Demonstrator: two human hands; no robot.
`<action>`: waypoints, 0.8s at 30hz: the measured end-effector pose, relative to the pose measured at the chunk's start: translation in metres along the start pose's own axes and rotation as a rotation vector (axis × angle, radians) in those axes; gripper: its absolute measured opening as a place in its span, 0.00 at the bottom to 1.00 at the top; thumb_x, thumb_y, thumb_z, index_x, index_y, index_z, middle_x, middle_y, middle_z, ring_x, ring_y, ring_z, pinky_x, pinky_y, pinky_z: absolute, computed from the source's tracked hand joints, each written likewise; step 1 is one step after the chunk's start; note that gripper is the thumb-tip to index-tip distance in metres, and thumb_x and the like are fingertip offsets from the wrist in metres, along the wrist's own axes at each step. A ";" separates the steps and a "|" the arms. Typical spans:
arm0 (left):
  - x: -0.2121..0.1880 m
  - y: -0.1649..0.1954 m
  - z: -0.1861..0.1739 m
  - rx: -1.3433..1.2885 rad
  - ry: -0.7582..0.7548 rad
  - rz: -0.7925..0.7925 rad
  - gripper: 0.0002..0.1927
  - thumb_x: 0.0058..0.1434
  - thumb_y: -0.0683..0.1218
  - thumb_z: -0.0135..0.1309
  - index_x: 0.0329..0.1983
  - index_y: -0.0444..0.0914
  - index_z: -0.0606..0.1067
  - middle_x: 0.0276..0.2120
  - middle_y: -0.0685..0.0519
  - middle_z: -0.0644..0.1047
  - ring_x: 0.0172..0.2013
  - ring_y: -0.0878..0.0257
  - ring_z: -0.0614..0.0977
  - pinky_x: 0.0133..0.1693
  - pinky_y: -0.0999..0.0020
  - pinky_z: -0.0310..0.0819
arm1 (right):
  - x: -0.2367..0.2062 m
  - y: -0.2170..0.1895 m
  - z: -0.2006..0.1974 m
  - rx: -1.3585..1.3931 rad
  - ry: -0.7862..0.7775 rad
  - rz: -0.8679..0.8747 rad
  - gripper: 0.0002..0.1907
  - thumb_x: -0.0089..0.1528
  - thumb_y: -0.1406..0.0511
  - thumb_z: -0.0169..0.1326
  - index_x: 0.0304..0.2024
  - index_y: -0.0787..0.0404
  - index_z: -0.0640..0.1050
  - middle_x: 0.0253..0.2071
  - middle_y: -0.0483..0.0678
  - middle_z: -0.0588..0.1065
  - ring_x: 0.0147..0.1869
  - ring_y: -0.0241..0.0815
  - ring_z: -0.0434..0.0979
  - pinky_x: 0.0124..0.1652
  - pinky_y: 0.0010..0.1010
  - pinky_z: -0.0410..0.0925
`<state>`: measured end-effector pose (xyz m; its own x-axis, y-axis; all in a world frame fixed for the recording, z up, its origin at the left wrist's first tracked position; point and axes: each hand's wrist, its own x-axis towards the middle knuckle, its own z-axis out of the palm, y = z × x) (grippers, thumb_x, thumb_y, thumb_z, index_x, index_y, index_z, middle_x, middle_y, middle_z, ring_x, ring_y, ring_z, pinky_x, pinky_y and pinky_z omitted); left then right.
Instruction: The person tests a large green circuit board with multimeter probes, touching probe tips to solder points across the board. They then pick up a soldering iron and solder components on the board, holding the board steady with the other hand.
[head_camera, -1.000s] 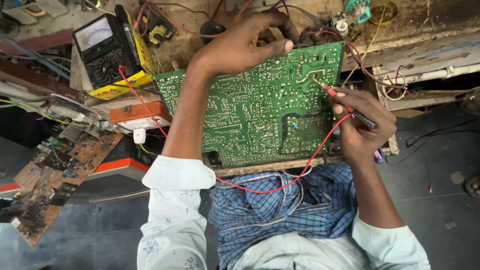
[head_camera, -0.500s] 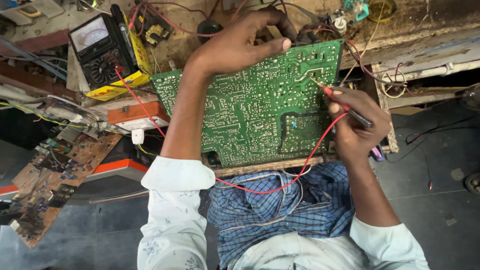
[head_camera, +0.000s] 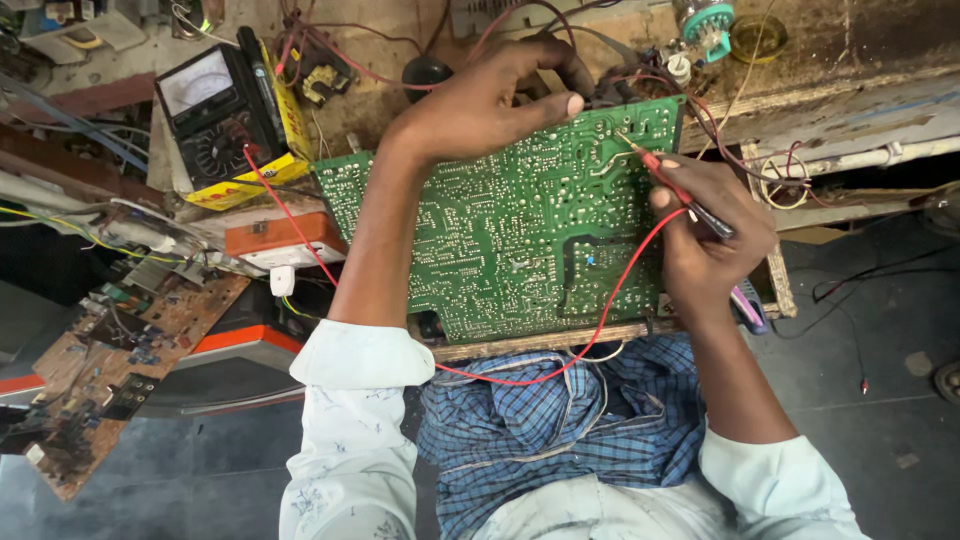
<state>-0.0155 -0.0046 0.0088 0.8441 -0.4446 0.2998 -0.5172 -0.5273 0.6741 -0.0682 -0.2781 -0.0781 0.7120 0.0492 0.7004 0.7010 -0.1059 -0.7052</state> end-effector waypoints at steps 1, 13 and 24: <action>0.000 -0.001 0.000 0.006 -0.008 0.010 0.20 0.70 0.56 0.59 0.54 0.37 0.78 0.49 0.51 0.79 0.49 0.62 0.82 0.60 0.61 0.69 | 0.000 -0.001 0.001 -0.012 -0.001 0.007 0.09 0.70 0.74 0.64 0.52 0.70 0.81 0.49 0.58 0.81 0.51 0.44 0.82 0.53 0.25 0.73; -0.001 -0.006 0.000 0.032 -0.012 0.052 0.20 0.71 0.57 0.58 0.55 0.37 0.78 0.49 0.49 0.81 0.51 0.59 0.82 0.65 0.58 0.63 | 0.001 -0.001 0.001 0.011 0.001 0.001 0.08 0.70 0.75 0.62 0.51 0.69 0.81 0.49 0.56 0.81 0.51 0.42 0.82 0.52 0.24 0.73; 0.000 -0.011 0.005 -0.089 -0.030 -0.047 0.27 0.69 0.57 0.58 0.60 0.32 0.74 0.54 0.47 0.77 0.48 0.62 0.84 0.50 0.64 0.79 | 0.002 0.001 0.003 -0.022 0.047 -0.002 0.08 0.69 0.76 0.63 0.51 0.69 0.81 0.49 0.56 0.81 0.50 0.42 0.81 0.50 0.23 0.72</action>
<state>-0.0106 -0.0019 -0.0022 0.8618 -0.4430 0.2471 -0.4614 -0.4822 0.7447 -0.0655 -0.2752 -0.0780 0.7078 0.0028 0.7064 0.7009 -0.1277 -0.7018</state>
